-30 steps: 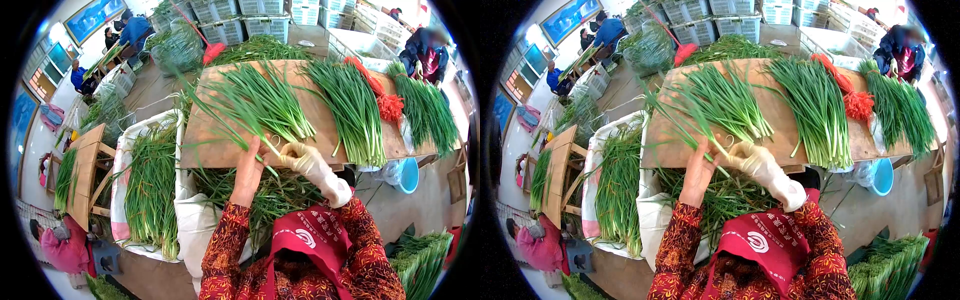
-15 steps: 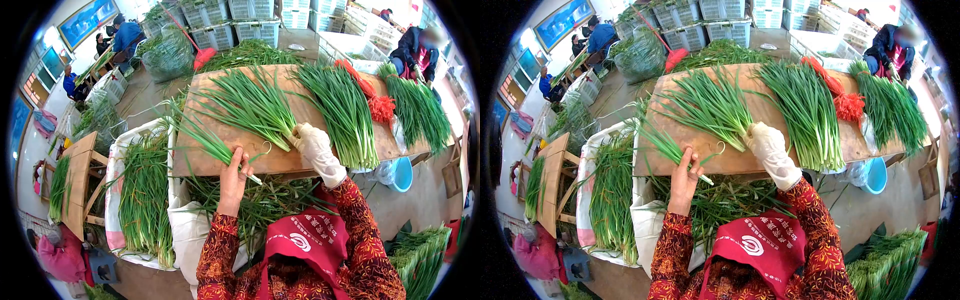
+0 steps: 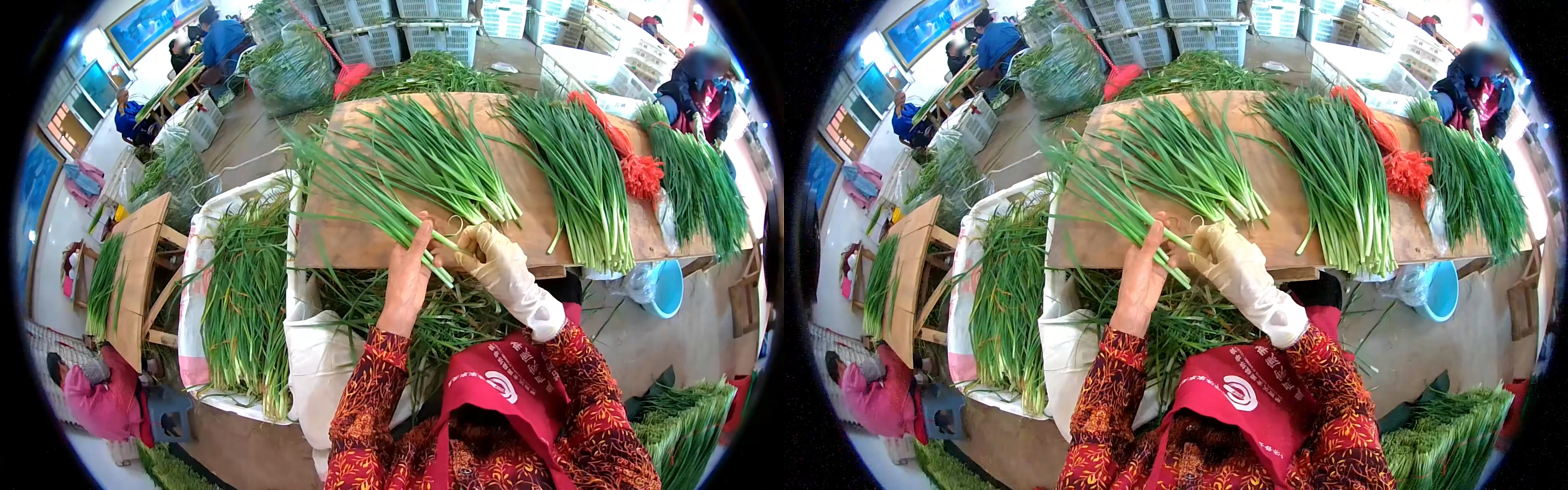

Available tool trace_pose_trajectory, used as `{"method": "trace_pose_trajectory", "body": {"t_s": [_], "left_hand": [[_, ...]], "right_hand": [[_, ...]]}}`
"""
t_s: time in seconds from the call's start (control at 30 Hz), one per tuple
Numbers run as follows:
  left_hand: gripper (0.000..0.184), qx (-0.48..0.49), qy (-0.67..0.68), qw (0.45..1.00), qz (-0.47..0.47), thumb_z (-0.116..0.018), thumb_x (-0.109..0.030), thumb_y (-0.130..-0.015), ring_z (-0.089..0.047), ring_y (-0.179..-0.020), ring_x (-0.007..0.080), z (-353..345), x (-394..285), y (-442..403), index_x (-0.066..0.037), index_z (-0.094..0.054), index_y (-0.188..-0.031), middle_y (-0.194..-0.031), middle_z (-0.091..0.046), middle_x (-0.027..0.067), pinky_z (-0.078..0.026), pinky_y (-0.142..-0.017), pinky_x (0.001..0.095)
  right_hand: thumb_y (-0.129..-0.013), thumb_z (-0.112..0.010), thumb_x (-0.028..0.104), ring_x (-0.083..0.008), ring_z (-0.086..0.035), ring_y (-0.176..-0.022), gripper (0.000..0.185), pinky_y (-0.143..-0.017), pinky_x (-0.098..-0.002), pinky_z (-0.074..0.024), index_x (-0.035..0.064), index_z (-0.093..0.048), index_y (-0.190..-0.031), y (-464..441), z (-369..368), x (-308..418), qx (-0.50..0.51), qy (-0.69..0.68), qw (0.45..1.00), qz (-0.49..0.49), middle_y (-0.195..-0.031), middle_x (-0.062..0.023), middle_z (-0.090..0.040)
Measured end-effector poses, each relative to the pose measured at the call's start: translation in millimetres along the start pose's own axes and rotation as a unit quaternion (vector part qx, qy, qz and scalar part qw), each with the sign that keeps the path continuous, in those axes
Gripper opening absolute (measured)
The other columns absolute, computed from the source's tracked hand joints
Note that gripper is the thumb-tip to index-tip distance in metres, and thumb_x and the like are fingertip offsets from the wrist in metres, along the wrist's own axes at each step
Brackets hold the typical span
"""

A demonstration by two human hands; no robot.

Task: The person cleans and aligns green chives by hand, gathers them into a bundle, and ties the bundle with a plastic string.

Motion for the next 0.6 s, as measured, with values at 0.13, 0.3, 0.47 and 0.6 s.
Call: {"method": "trace_pose_trajectory", "body": {"t_s": [0.13, 0.3, 0.47, 0.6], "left_hand": [[0.04, -0.01, -0.008, 1.0, -0.006, -0.058, -0.017, -0.087, -0.05, -0.078, 0.0078, 13, -2, 1, -0.006, -0.046, -0.124, -0.098, -0.054, 0.0011, -0.041, -0.059, 0.0232], [0.047, 0.065, -0.03, 0.997, -0.02, -0.052, -0.015, -0.089, -0.051, -0.088, 0.0101, 1, -23, 11, -0.008, -0.037, -0.133, -0.107, -0.054, 0.0026, -0.045, -0.069, 0.0247], [0.046, 0.137, -0.039, 0.989, -0.05, -0.043, -0.015, -0.093, -0.049, -0.105, 0.013, -21, -33, 18, -0.008, -0.029, -0.137, -0.127, -0.047, 0.0077, -0.044, -0.085, 0.0262], [0.046, 0.171, -0.037, 0.983, -0.048, -0.041, -0.018, -0.095, -0.046, -0.11, 0.0121, -27, -27, 19, -0.007, -0.028, -0.138, -0.132, -0.044, 0.0082, -0.043, -0.088, 0.0248]], "right_hand": [[-0.074, -0.067, 0.015, -0.0237, -0.056, -0.068, 0.017, -0.061, -0.0331, -0.045, 0.0088, -0.054, -0.084, 7, -8, 20, -0.009, 0.027, 0.997, 0.076, -0.074, -0.0067, -0.054], [-0.085, -0.062, 0.025, -0.0053, -0.047, -0.072, 0.026, -0.066, -0.02, -0.0398, 0.0033, -0.057, -0.099, 7, -34, -11, 0.122, -0.335, 0.927, -0.116, -0.082, 0.0054, -0.053], [-0.085, -0.061, 0.027, -0.0046, -0.05, -0.073, 0.033, -0.064, -0.0193, -0.0397, 0.0022, -0.058, -0.107, -2, -40, -9, 0.135, -0.399, 0.897, -0.131, -0.085, 0.0027, -0.057], [-0.082, -0.065, 0.023, -0.0063, -0.051, -0.065, 0.027, -0.057, -0.0219, -0.0416, 0.0021, -0.062, -0.099, -6, -48, -3, 0.122, -0.347, 0.919, -0.139, -0.076, 0.0, -0.059]]}}
Point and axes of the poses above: each hand's wrist, its own y-axis away from the middle knuckle, its own z-axis out of the back of the hand, x = y × z, the point moved 9 cm from there along -y, towards the middle knuckle
